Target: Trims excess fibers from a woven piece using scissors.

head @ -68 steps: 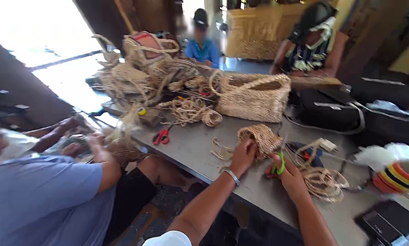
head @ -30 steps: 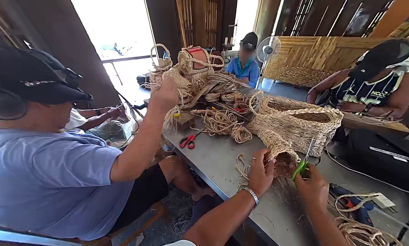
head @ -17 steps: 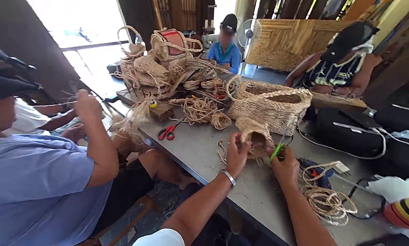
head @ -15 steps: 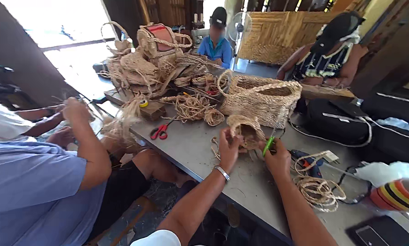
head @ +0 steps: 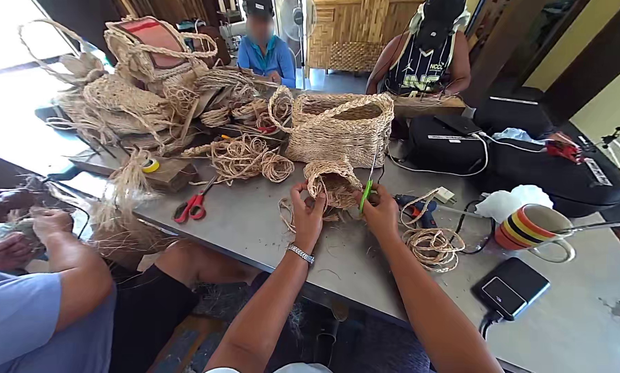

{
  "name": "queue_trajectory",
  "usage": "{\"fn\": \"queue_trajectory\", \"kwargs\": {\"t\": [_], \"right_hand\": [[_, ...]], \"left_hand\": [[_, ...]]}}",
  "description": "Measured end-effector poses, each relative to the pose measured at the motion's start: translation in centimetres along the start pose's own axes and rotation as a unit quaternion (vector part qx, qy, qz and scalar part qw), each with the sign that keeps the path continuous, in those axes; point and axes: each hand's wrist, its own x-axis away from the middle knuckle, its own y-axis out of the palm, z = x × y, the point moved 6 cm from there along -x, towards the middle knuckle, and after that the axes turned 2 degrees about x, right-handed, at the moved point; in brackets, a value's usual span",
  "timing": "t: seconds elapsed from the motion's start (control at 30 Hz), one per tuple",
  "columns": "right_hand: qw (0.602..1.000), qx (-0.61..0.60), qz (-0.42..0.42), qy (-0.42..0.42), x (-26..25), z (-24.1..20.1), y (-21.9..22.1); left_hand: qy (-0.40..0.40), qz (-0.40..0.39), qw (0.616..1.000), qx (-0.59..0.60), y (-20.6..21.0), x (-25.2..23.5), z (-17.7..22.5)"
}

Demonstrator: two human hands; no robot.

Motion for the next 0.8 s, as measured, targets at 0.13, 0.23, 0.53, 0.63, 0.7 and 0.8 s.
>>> {"fn": "queue_trajectory", "kwargs": {"t": [0.13, 0.23, 0.53, 0.63, 0.7, 0.8], "right_hand": [[0.999, 0.032, 0.007, -0.010, 0.0, 0.0, -0.1], [0.998, 0.051, 0.020, -0.035, 0.3, -0.5, 0.0], [0.998, 0.034, 0.014, -0.041, 0.5, -0.7, 0.0], [1.000, 0.012, 0.005, -0.020, 0.1, 0.0, -0.1], [1.000, -0.007, 0.003, -0.007, -0.1, 0.5, -0.1], [0.999, -0.033, -0.004, 0.008, -0.1, 0.7, -0.1]], "left_hand": [[-0.035, -0.004, 0.999, -0.028, 0.0, 0.1, -0.3], [-0.046, 0.015, 0.998, -0.037, -0.2, 0.2, -0.4], [0.110, 0.011, 0.983, -0.148, -0.2, 0.2, 1.0], [0.122, -0.020, 0.980, -0.155, 0.4, 0.2, 1.5], [0.116, -0.022, 0.982, -0.147, 0.5, 0.4, 1.5], [0.088, -0.003, 0.987, -0.132, 0.4, 0.5, 1.3]]}}
